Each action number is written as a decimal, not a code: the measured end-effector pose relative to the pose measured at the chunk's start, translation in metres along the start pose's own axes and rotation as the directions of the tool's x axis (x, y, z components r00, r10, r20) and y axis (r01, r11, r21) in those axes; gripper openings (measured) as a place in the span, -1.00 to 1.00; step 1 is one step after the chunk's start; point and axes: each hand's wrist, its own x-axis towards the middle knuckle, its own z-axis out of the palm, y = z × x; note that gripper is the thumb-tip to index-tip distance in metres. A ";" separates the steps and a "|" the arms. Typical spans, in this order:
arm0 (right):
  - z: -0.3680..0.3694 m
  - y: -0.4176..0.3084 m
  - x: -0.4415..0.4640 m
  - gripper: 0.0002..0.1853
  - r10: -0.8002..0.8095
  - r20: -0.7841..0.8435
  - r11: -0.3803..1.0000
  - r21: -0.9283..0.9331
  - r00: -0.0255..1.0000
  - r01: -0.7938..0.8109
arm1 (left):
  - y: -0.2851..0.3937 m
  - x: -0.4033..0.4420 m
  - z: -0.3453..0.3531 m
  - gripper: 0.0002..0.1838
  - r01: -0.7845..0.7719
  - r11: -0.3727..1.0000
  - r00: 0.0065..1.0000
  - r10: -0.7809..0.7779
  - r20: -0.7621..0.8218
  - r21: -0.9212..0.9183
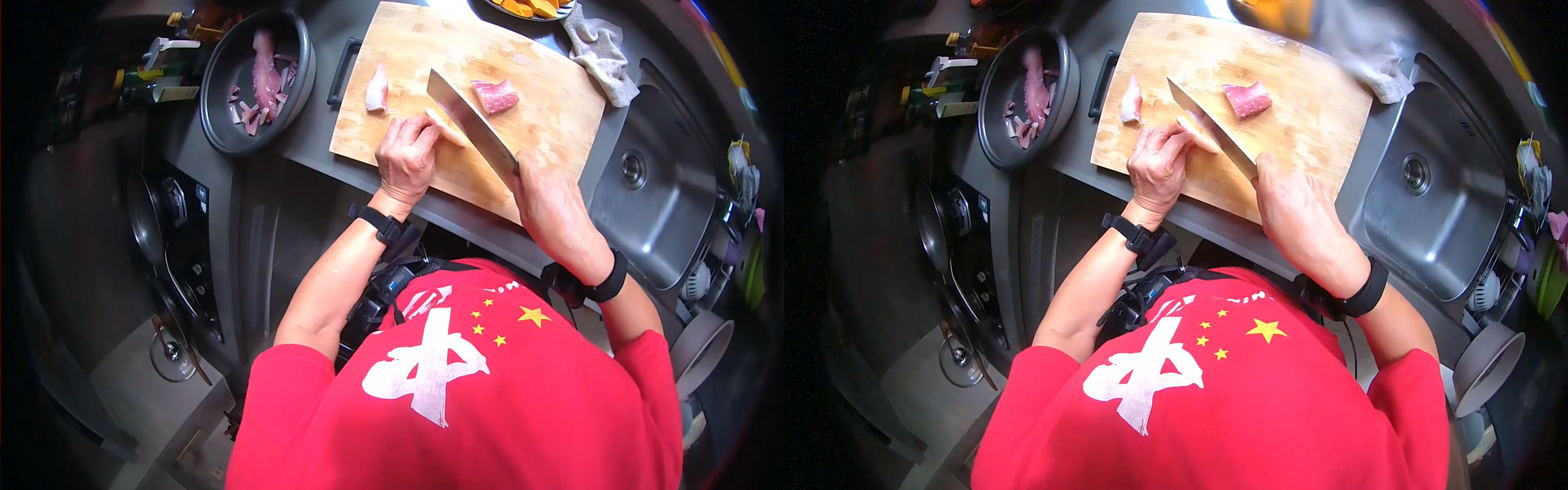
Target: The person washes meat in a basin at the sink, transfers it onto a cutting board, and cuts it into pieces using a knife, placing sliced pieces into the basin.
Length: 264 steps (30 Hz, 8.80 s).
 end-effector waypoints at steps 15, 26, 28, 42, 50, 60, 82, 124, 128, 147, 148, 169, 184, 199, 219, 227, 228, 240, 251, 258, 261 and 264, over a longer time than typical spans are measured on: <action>-0.010 -0.015 -0.002 -0.95 -0.007 0.143 0.982 -0.188 0.990 0.035 | -0.003 -0.002 0.002 -0.85 -0.012 1.000 1.000 0.012 -0.006 0.020; -0.010 -0.002 0.008 -0.95 -0.054 0.199 0.982 -0.168 0.979 0.088 | -0.004 0.000 0.001 -0.84 -0.027 1.000 1.000 0.027 -0.011 -0.002; -0.005 0.002 0.009 -0.84 -0.033 0.219 0.986 -0.155 0.975 0.068 | -0.003 0.001 0.000 -0.84 -0.025 1.000 1.000 0.025 -0.008 -0.002; -0.014 0.000 0.025 -0.95 -0.081 0.249 0.987 -0.113 0.965 0.112 | -0.004 0.002 0.002 -0.86 -0.008 1.000 1.000 0.008 -0.016 -0.016; 0.023 -0.014 0.044 -0.95 -0.274 -0.010 0.950 -0.156 0.962 0.269 | -0.007 -0.003 0.005 -0.86 -0.006 1.000 0.999 0.007 -0.051 0.023; 0.018 0.006 0.039 -0.87 -0.128 0.048 0.991 -0.024 0.991 0.130 | -0.003 0.003 0.002 -0.86 0.093 0.991 0.994 -0.098 -0.045 -0.097; 0.014 -0.014 0.009 -0.92 0.010 0.064 0.996 -0.092 0.998 -0.004 | -0.004 0.001 0.005 -0.81 0.066 0.996 0.997 -0.067 -0.030 -0.054; -0.011 0.009 0.007 -0.78 0.309 0.158 0.754 0.560 0.938 -0.342 | -0.003 0.016 -0.023 -0.90 0.330 0.900 0.935 -0.353 -0.031 -0.286; -0.008 0.014 0.006 -0.79 0.269 0.202 0.706 0.624 0.942 -0.335 | 0.012 0.037 -0.036 -0.80 0.681 0.518 0.720 -0.605 0.341 -0.518; 0.007 0.029 -0.014 -0.72 0.349 0.250 0.750 0.504 0.903 -0.429 | -0.009 0.025 -0.034 -0.77 0.866 0.056 0.405 -0.660 0.633 -0.496; 0.013 0.030 -0.012 -0.71 0.369 0.246 0.737 0.511 0.896 -0.443 | -0.009 0.025 -0.031 -0.77 0.863 0.077 0.424 -0.648 0.632 -0.500; 0.008 -0.054 0.009 -0.77 0.104 0.198 0.756 0.621 0.975 -0.206 | -0.092 0.053 -0.100 -0.91 0.419 -0.400 0.572 -0.581 0.580 -0.815; 0.020 -0.009 0.006 -0.76 0.369 0.150 0.725 0.571 0.917 -0.386 | -0.094 0.073 -0.096 -0.59 0.553 0.805 0.823 -0.489 0.288 -0.215; 0.030 -0.013 0.002 -0.74 0.361 0.178 0.706 0.589 0.915 -0.393 | -0.069 0.037 -0.021 -0.74 0.716 0.654 0.684 -0.589 0.430 -0.243; 0.062 -0.008 -0.006 -0.72 0.216 -0.033 0.888 0.422 0.976 -0.183 | 0.004 0.028 -0.033 -0.64 0.832 0.319 0.552 -0.562 0.616 -0.454; 0.068 -0.007 -0.008 -0.77 0.253 -0.076 0.865 0.465 0.965 -0.190 | 0.012 0.031 -0.025 -0.81 0.791 0.513 0.612 -0.655 0.442 -0.335; 0.068 -0.007 -0.008 -0.78 0.258 -0.147 0.853 0.498 0.955 -0.154 | 0.011 0.030 -0.023 -0.82 0.799 0.481 0.601 -0.647 0.469 -0.361; 0.061 -0.011 -0.006 -0.78 0.210 -0.108 0.866 0.482 0.972 -0.133 | 0.015 0.022 -0.025 -0.69 0.802 0.369 0.579 -0.672 0.461 -0.469; 0.055 -0.026 -0.004 -0.83 0.077 -0.213 0.965 0.262 0.974 -0.019 | 0.003 0.010 -0.023 -0.70 0.736 0.417 0.659 -0.622 0.422 -0.534; 0.048 -0.037 -0.007 -0.83 0.108 -0.180 0.981 0.181 0.978 -0.075 | 0.013 0.015 -0.025 -0.74 0.716 0.217 0.599 -0.679 0.425 -0.663; 0.049 -0.036 -0.006 -0.83 0.110 -0.143 0.980 0.180 0.984 -0.084 | 0.010 0.012 -0.024 -0.70 0.715 0.232 0.605 -0.679 0.416 -0.660; 0.051 -0.033 -0.005 -0.83 0.092 -0.132 0.983 0.170 0.987 -0.069 | 0.004 0.009 -0.019 -0.64 0.726 0.309 0.621 -0.677 0.395 -0.614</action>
